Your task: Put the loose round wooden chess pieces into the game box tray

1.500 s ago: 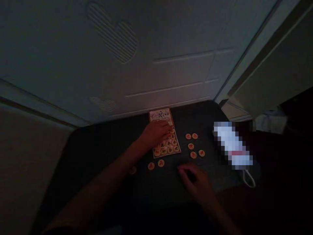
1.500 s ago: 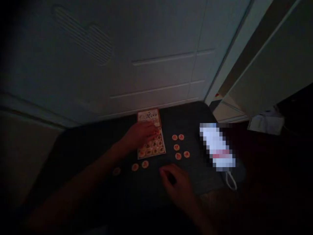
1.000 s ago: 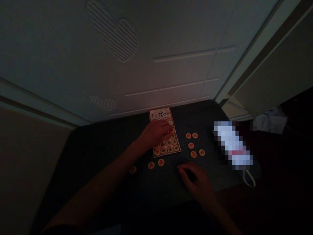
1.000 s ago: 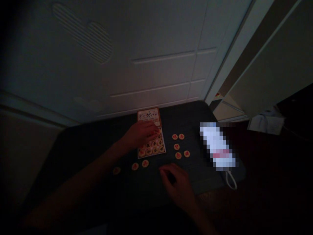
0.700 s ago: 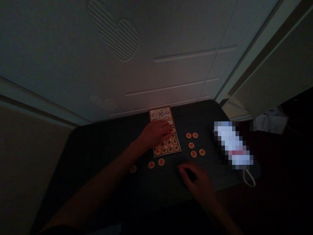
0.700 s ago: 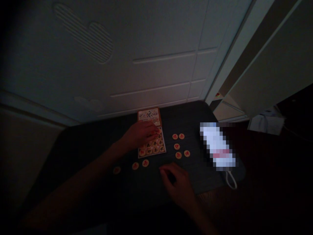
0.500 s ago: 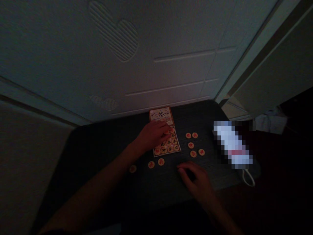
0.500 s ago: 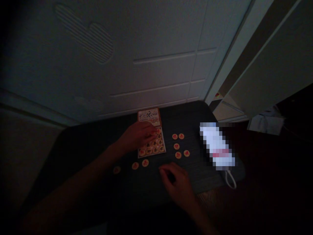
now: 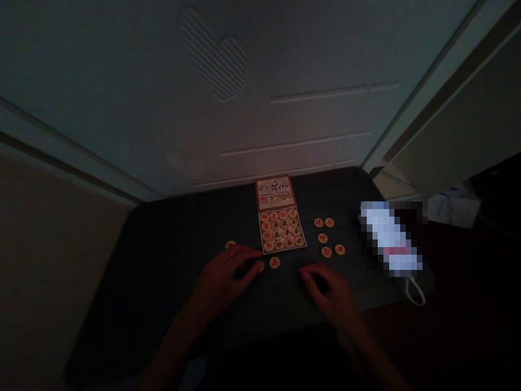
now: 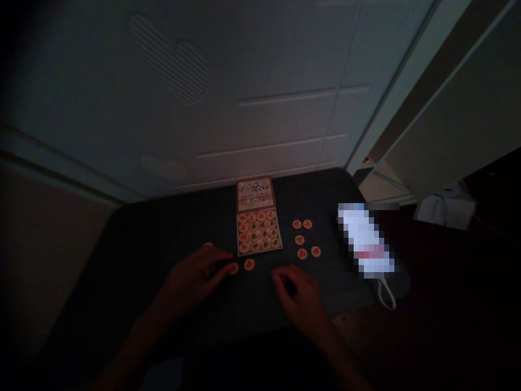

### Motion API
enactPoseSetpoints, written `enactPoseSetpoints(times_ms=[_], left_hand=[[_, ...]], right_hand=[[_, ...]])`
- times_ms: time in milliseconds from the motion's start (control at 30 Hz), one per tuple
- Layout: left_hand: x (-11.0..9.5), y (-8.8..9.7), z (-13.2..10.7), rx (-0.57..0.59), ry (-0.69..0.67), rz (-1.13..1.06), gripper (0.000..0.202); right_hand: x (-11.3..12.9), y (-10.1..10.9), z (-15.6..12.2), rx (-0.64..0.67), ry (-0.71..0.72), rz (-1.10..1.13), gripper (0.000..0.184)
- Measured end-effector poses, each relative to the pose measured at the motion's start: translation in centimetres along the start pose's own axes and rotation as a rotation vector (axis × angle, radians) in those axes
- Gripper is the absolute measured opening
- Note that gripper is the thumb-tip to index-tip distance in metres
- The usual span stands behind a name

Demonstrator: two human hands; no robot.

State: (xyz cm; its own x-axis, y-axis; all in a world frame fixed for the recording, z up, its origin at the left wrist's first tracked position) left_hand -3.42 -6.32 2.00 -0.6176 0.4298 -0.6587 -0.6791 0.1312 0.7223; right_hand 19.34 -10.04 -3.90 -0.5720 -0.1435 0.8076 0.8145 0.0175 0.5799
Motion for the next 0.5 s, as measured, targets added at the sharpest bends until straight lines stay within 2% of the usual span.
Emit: enactPoseSetpoints(times_ms=[100,200,333,500], left_hand=[[0.3,-1.6,-3.3,-0.026,0.094,-0.087,0.020],[-0.2,-3.6,-5.1,-0.028,0.135,-0.158,0.019],[-1.0,-5.4,-5.7,-0.041,0.158,-0.167,0.014],[-1.0,-5.0,-5.5,-0.091,0.125,-0.194,0.014]], right_hand=[[0.2,-0.1,0.1,0.010,0.011,-0.027,0.018],[0.5,-0.1,0.1,0.003,0.024,-0.058,0.018],[0.7,-0.2,0.2,-0.022,0.047,-0.104,0.017],[0.6,-0.4,0.2,-0.029,0.050,-0.145,0.017]])
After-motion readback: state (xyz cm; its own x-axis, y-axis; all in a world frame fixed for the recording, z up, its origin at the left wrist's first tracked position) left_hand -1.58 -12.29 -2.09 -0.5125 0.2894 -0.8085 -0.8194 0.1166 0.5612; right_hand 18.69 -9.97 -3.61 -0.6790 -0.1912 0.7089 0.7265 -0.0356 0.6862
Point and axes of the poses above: each hand's wrist, its own z-axis towards the middle knuckle, its own y-axis out of the back of the hand, x = y × z, the point moved 9 cm from there along z, towards the middle knuckle, and after that the axes turned 10 degrees about -z, right-handed, at the moved point
